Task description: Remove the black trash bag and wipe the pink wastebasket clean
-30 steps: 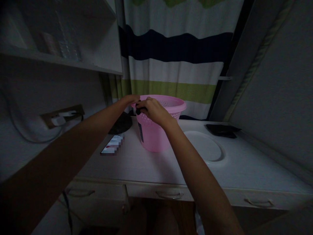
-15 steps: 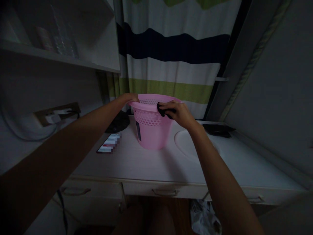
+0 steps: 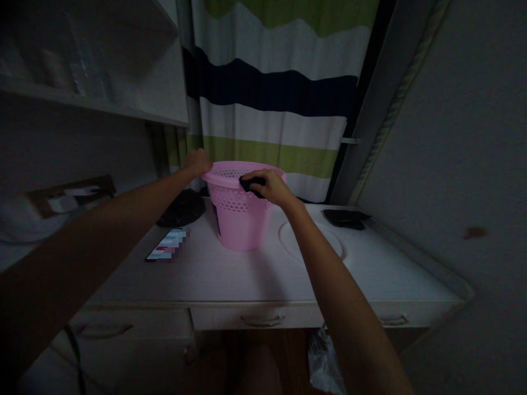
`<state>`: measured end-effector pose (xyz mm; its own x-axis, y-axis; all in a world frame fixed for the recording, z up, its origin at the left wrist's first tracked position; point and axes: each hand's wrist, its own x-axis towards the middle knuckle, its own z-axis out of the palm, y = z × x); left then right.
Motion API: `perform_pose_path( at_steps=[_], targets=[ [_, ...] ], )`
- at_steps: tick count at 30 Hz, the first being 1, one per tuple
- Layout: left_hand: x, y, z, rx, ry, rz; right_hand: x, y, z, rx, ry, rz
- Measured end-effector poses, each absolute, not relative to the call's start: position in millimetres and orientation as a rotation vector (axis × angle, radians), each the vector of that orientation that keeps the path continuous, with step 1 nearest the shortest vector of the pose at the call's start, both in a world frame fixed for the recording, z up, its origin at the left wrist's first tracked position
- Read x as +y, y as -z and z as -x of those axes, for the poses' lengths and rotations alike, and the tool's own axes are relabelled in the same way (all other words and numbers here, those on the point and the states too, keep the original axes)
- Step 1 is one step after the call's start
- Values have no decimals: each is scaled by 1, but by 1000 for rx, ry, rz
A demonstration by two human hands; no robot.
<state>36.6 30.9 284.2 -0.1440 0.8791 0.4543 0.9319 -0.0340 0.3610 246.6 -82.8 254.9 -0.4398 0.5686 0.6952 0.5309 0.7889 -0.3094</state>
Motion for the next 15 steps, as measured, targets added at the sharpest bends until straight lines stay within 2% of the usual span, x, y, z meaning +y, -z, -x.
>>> perform_pose_path(
  at_steps=[3,9,15],
  targets=[
    [31,-289,-28,-2098,950,1970,-77,-257,-226,-2170,-42,802],
    [34,-294,-28,-2146,670,2156,-70,-265,-188,-2199,20,860],
    [43,-284,-38,-2359,582,2209,-66,-262,-188,-2203,8,839]
  ],
)
